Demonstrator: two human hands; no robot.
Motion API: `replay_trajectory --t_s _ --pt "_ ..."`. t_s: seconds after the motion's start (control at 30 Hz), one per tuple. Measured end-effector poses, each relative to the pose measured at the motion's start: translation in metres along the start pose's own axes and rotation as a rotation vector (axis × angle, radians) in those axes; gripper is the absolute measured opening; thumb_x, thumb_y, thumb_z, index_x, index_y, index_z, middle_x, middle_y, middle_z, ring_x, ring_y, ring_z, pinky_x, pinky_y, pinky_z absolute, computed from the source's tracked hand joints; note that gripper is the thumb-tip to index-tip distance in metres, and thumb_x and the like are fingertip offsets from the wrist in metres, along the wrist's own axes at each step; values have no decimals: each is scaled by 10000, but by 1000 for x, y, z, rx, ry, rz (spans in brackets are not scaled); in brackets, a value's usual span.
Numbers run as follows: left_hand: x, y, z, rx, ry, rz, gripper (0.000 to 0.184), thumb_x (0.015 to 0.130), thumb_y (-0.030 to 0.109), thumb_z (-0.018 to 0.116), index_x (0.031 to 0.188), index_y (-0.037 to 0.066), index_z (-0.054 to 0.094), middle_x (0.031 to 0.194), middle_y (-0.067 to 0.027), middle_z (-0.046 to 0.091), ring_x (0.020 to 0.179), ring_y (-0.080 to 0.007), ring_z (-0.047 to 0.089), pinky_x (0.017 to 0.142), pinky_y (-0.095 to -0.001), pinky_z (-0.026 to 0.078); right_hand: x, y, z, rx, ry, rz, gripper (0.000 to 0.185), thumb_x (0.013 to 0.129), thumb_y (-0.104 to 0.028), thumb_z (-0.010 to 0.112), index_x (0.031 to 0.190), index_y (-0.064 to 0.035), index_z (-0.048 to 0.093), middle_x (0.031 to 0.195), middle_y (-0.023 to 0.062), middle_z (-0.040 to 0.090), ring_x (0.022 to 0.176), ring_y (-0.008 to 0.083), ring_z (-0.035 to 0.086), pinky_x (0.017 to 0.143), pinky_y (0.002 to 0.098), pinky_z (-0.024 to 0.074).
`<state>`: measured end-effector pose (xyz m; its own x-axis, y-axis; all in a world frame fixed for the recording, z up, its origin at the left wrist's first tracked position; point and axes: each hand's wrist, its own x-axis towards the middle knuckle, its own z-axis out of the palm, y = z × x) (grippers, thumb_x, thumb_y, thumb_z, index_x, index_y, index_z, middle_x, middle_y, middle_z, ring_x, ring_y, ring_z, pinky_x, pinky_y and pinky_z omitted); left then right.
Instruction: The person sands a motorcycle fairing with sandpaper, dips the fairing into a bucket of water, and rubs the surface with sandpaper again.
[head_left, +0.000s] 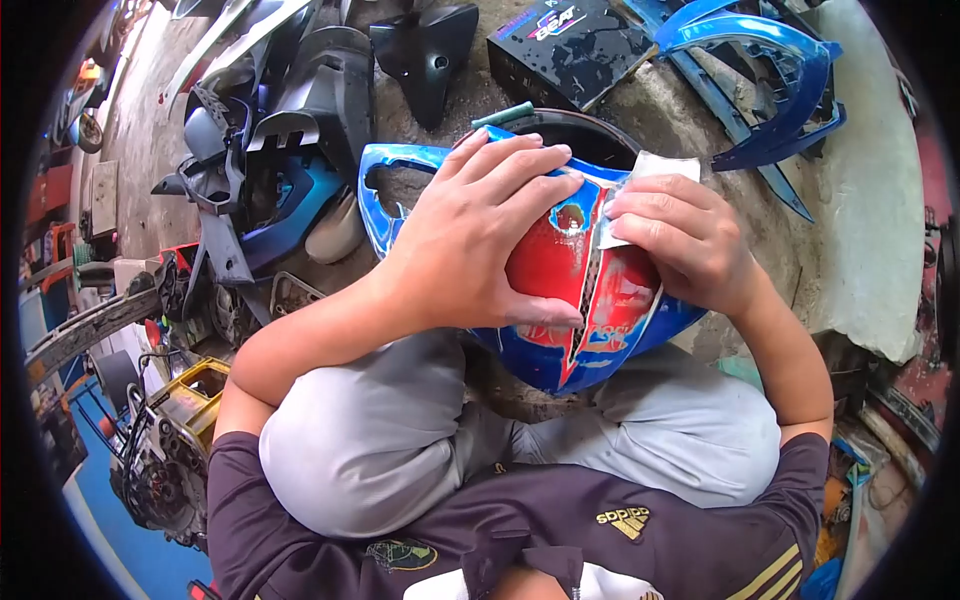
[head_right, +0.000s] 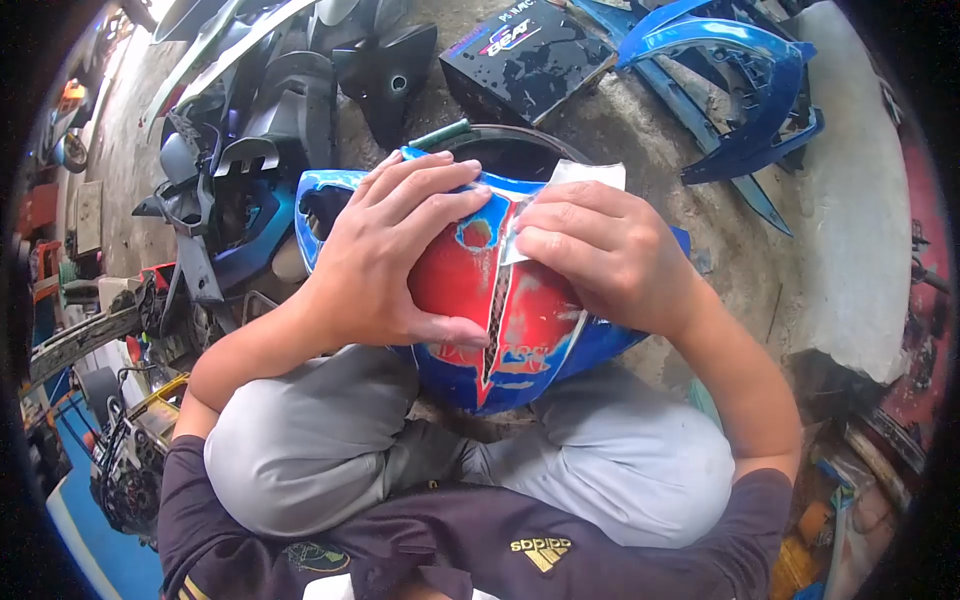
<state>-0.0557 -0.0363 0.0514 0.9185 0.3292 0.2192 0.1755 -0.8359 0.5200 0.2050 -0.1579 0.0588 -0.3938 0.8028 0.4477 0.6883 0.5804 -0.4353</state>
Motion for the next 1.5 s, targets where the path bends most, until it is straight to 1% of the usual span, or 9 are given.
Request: replay_trajectory --t_s 0.43,0.53,0.63,0.73,0.87,0.97,1.27,1.4,1.5 --pt "0 -2 1 5 3 6 1072 659 723 932 1461 75 638 1553 -166 600 1484 -408 532 1276 -615 354 1 3 0 12 -32 -34 267 836 -40 786 1093 -48 717 1110 131 777 1065 349 773 918 466 646" --pt "0 0 1 6 4 17 1070 664 725 928 1465 77 638 1557 -161 599 1486 -407 531 1278 -615 353 -5 34 -8 -141 -45 -7 283 833 -57 805 1104 -49 722 1118 130 780 1048 342 779 915 461 648" --pt "-1 -2 1 -2 9 13 1061 663 714 933 1461 78 645 1559 -157 600 1479 -409 538 1274 -618 355 1 -3 -2 -6 -49 -41 263 827 -56 790 1078 -48 713 1100 133 780 1042 364 774 915 473 646" --pt "-1 -1 1 -8 8 6 1058 655 705 940 1458 80 651 1553 -154 607 1482 -403 535 1274 -613 357 -3 34 -9 -104 -44 24 248 829 -72 793 1061 -45 710 1119 128 779 1068 361 770 929 474 645" --pt "0 -2 0 3 7 2 1060 652 704 941 1457 79 652 1545 -154 613 1480 -401 536 1276 -603 360 0 6 1 34 -69 -58 281 824 -31 771 1096 -49 704 1165 141 773 1090 360 765 939 465 642" --pt "1 -1 0 4 17 13 1068 642 708 945 1456 80 655 1546 -154 614 1482 -401 536 1276 -604 363 -6 39 -7 -102 -70 -13 304 814 -35 775 1107 -50 699 1175 131 772 1093 355 768 942 458 643" --pt "1 -2 0 3 1 24 1082 637 728 936 1457 78 660 1547 -159 617 1468 -412 550 1265 -609 373 2 4 -2 22 -75 -39 263 833 -46 789 1088 -61 723 1187 125 762 1110 340 752 918 445 637" --pt "0 -2 1 -4 9 15 1074 642 730 932 1462 92 661 1549 -153 618 1473 -407 547 1267 -614 370 -8 44 -5 -87 -39 46 280 814 -53 797 1087 -74 736 1165 99 761 1114 327 742 945 439 628" --pt "-2 0 0 2 -4 13 1075 641 728 933 1460 86 661 1548 -151 618 1467 -408 549 1262 -608 376 -1 1 0 -19 -56 -17 280 810 -33 780 1084 -68 737 1145 82 775 1105 337 732 933 454 620"
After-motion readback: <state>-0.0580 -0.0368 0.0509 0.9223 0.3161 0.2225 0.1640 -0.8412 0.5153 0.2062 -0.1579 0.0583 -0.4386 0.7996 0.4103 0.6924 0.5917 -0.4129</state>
